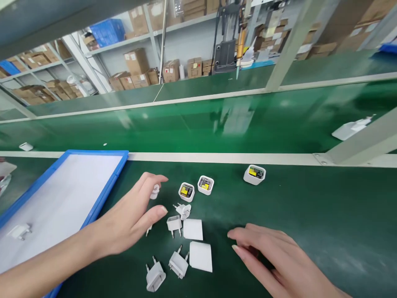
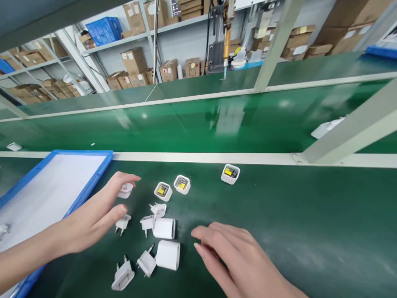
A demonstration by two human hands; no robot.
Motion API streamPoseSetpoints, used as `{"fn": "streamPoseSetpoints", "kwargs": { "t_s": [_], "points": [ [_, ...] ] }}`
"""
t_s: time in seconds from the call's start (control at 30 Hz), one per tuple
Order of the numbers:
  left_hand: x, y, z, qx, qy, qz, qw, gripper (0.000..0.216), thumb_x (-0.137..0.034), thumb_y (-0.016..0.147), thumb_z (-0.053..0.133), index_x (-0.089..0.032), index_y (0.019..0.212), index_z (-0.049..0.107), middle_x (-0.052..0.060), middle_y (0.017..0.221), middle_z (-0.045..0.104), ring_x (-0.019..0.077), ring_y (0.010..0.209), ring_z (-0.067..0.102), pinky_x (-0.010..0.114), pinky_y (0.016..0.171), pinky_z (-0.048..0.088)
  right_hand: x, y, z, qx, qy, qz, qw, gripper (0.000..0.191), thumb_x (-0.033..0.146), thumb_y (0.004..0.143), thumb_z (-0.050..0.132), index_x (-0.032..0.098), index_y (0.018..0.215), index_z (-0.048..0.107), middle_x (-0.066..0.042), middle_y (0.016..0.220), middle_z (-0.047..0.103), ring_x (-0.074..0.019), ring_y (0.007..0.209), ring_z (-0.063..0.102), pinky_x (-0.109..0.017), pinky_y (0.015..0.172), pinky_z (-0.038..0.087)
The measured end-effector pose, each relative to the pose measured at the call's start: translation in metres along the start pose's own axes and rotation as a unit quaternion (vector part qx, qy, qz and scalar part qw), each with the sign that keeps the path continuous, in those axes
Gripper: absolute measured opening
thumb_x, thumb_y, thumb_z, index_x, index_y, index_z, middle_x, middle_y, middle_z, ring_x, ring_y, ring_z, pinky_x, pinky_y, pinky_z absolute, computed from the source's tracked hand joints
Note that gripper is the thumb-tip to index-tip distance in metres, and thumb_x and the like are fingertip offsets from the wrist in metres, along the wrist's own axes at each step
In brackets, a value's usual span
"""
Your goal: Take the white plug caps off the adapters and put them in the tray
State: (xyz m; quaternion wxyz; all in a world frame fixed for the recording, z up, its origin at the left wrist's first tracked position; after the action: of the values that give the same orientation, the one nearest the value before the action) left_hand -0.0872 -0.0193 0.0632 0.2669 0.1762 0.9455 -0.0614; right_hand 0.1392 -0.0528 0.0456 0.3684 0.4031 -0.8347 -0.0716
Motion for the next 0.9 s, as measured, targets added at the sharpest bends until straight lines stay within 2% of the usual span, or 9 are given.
{"fn": "streamPoseSetpoints", "kwargs": {
  "t_s": [0.1,0.2,0.27,0.37,0.43,0.5,0.57,0.7,0.9],
  "points": [
    [-0.046,0.008,0.02,0.044,-0.121,-0.009,0.992,0.044,-0.05,0.106,0.03,-0.033,0.146,0.03,0.006,0.122,0.065,0.0218,0.102,0.067,0.034,0.08,0.059,-0.004,-0.004,-0.01,-0.048,0.012,0.021,0.999,0.035,0.021,0.1,0.053,0.024,0.134,0.048,-0.005,0.094,0.064,-0.0159,0.072,0.064,-0.026,0.061,0.056],
    [-0.104,0.019,0.074,0.185,-0.194,-0.04,0.962,0.054,-0.056,0.104,0.032,-0.032,0.152,0.021,0.004,0.105,0.07,0.0179,0.082,0.07,0.031,0.065,0.057,0.0,-0.008,-0.023,-0.098,0.012,-0.018,0.995,0.039,0.02,0.098,0.055,0.025,0.137,0.05,-0.01,0.107,0.059,-0.0203,0.091,0.065,-0.029,0.071,0.059],
    [-0.132,0.025,0.092,0.224,-0.215,-0.061,0.949,0.069,-0.061,0.102,0.038,-0.029,0.157,0.012,0.008,0.111,0.071,0.0193,0.088,0.072,0.033,0.071,0.058,0.0,-0.009,-0.035,-0.135,0.02,-0.036,0.99,0.038,0.016,0.097,0.054,0.027,0.134,0.052,-0.008,0.102,0.058,-0.0203,0.089,0.065,-0.029,0.071,0.058],
    [-0.154,0.035,0.083,0.224,-0.228,-0.008,0.947,0.081,-0.064,0.101,0.038,-0.028,0.161,-0.004,0.011,0.13,0.066,0.0252,0.115,0.067,0.04,0.088,0.057,-0.009,-0.011,-0.054,-0.185,0.029,-0.016,0.982,0.037,0.013,0.094,0.058,0.028,0.128,0.055,-0.005,0.093,0.059,-0.0181,0.077,0.062,-0.027,0.062,0.055],
    [-0.15,0.042,0.064,0.209,-0.183,0.066,0.958,0.079,-0.062,0.101,0.042,-0.033,0.161,0.0,0.009,0.144,0.057,0.0289,0.13,0.058,0.044,0.098,0.053,-0.019,-0.012,-0.065,-0.215,0.043,0.025,0.975,0.033,0.013,0.094,0.06,0.028,0.124,0.057,-0.004,0.091,0.061,-0.0169,0.071,0.061,-0.027,0.06,0.053],
    [-0.126,0.057,0.041,0.138,-0.071,0.114,0.981,0.068,-0.055,0.098,0.054,-0.034,0.156,0.026,0.008,0.151,0.048,0.0323,0.138,0.048,0.049,0.108,0.046,-0.031,-0.013,-0.07,-0.236,0.08,0.077,0.966,0.025,0.018,0.097,0.06,0.028,0.119,0.058,-0.004,0.091,0.062,-0.0154,0.067,0.059,-0.026,0.058,0.052],
    [-0.093,0.075,0.028,0.06,0.049,0.123,0.989,0.049,-0.046,0.095,0.062,-0.028,0.14,0.052,0.011,0.145,0.051,0.0356,0.136,0.045,0.054,0.113,0.039,-0.042,-0.013,-0.065,-0.228,0.149,0.119,0.955,0.017,0.024,0.1,0.058,0.03,0.116,0.06,-0.003,0.091,0.061,-0.014,0.064,0.058,-0.025,0.055,0.051],
    [-0.047,0.102,0.061,0.12,0.024,0.114,0.986,0.03,-0.04,0.095,0.064,-0.023,0.12,0.063,0.008,0.122,0.06,0.0271,0.118,0.055,0.042,0.103,0.046,-0.054,-0.01,-0.045,-0.197,0.344,0.164,0.903,0.011,0.032,0.104,0.054,0.03,0.114,0.056,0.0,0.088,0.059,-0.0114,0.061,0.059,-0.025,0.056,0.052],
    [-0.082,0.125,0.094,0.184,-0.048,0.184,0.964,0.03,-0.043,0.084,0.078,-0.022,0.104,0.069,0.002,0.101,0.063,0.02,0.095,0.061,0.03,0.086,0.047,-0.067,-0.009,-0.042,-0.22,0.491,0.19,0.821,0.019,0.027,0.098,0.066,0.025,0.098,0.047,-0.001,0.098,0.069,-0.0118,0.066,0.066,-0.028,0.064,0.056]
  ]
}}
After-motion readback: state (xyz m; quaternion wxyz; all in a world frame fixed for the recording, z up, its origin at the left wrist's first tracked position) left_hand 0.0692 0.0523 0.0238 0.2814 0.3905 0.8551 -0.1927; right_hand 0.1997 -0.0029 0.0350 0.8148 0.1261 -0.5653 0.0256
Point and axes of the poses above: each hand's wrist, its own y-axis towards the middle knuckle, its own z-axis out of the palm, x = y × z, the point moved 10 cm from there along y, towards the middle knuckle
